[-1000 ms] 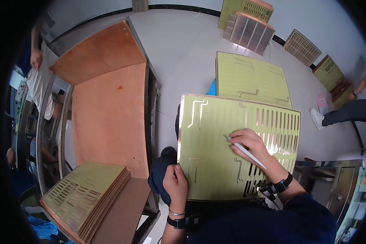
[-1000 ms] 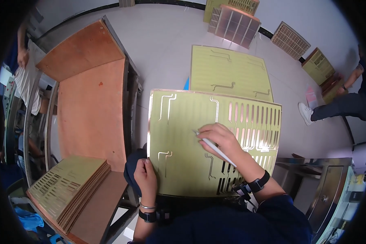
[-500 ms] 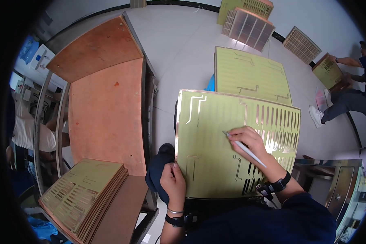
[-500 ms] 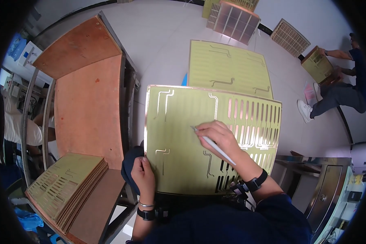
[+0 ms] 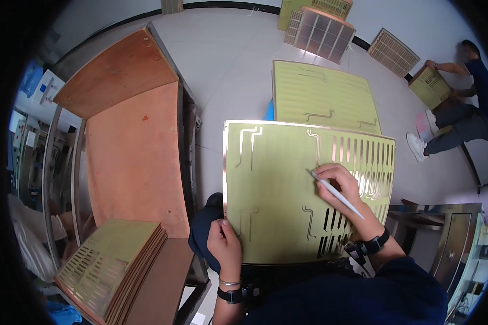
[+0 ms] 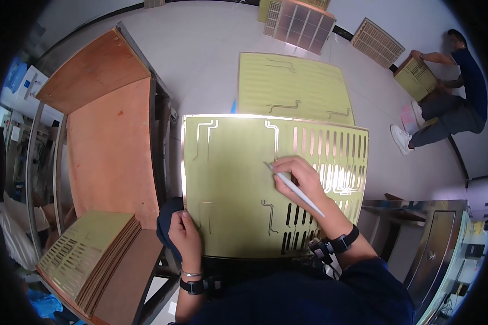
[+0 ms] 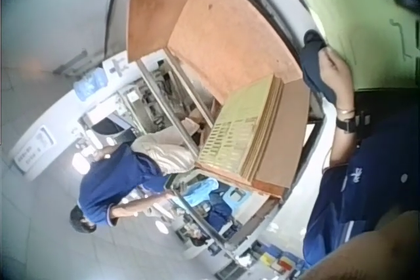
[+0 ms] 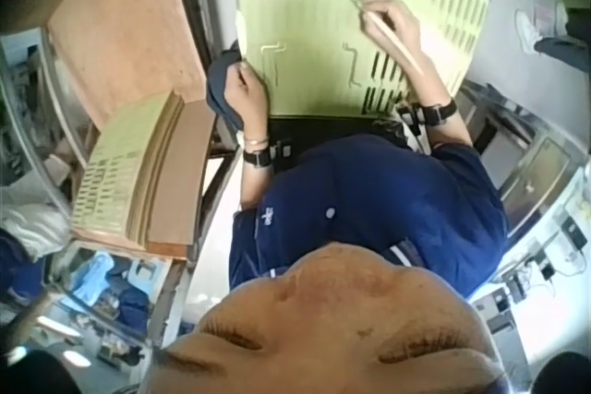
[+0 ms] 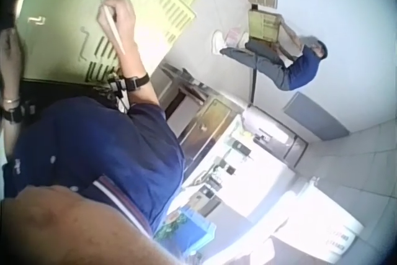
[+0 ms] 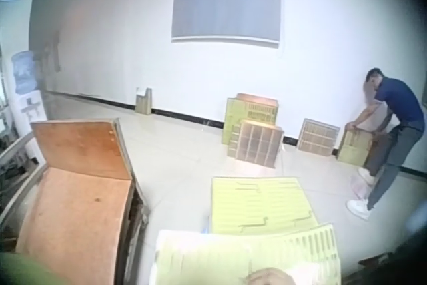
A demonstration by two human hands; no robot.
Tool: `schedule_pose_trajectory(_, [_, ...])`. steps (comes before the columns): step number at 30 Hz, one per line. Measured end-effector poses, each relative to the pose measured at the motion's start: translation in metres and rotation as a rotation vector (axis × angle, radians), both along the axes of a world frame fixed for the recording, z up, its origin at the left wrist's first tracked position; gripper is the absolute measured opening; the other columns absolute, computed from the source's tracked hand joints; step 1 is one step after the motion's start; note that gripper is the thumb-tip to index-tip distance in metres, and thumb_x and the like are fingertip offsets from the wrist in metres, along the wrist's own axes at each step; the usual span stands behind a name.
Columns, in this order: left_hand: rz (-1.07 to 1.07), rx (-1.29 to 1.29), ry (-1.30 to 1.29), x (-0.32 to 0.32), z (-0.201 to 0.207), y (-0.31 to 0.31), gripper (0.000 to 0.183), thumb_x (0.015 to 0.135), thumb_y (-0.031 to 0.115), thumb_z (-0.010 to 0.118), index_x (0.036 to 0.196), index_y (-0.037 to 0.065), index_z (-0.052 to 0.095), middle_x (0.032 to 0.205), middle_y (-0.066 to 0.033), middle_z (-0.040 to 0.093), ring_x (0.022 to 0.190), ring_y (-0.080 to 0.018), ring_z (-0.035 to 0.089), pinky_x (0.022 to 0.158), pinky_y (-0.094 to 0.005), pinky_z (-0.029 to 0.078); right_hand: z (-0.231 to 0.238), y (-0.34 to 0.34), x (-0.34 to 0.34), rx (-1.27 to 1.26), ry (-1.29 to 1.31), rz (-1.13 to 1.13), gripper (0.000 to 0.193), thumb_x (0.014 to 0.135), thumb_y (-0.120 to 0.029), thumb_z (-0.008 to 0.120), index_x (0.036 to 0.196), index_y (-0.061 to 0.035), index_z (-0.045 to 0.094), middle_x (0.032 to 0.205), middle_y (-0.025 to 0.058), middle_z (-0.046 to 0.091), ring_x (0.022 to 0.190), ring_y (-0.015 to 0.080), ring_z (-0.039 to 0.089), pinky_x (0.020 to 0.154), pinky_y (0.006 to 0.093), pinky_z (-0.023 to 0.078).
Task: Marking specific points or paths on gold-colored metal sheets with a white marker.
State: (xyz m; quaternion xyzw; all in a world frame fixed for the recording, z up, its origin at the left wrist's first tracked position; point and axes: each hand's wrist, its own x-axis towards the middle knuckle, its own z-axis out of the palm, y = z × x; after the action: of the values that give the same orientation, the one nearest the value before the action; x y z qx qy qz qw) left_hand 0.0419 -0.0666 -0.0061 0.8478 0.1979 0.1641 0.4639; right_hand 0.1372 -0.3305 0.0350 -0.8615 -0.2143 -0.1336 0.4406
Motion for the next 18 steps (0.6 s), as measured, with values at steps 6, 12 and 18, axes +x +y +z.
schedule_pose_trajectory(6, [-0.011,0.017,-0.016,0.002,-0.001,-0.002,0.023,0.096,0.014,0.049,0.081,-0.002,0.053,0.062,-0.0067,0.045,0.057,-0.0112,0.038,0.052,-0.0265,0.035,0.006,0.001,0.017,-0.02,-0.068,-0.029,0.019,0.071,0.002,0.07,0.087,-0.0023,0.059,0.094,0.0118,0.065,0.085,0.0274,0.064,0.075,0.0332,0.051])
schedule_pose_trajectory(12, [-0.002,0.006,-0.016,0.001,-0.001,-0.002,0.024,0.097,0.015,0.049,0.08,-0.002,0.052,0.062,-0.0066,0.045,0.057,-0.0108,0.037,0.052,-0.0262,0.035,0.006,0.002,0.02,-0.049,-0.094,0.014,0.02,0.071,0.003,0.07,0.087,-0.0025,0.06,0.094,0.0113,0.065,0.084,0.0268,0.063,0.075,0.0335,0.051])
schedule_pose_trajectory(18, [-0.004,-0.019,-0.029,0.001,-0.003,-0.001,0.025,0.097,0.015,0.049,0.079,-0.003,0.052,0.062,-0.0055,0.045,0.058,-0.0099,0.036,0.052,-0.0256,0.034,0.0,0.005,0.021,-0.019,-0.094,-0.048,0.018,0.071,0.003,0.07,0.085,-0.0032,0.06,0.092,0.0107,0.066,0.083,0.0265,0.064,0.073,0.0328,0.052])
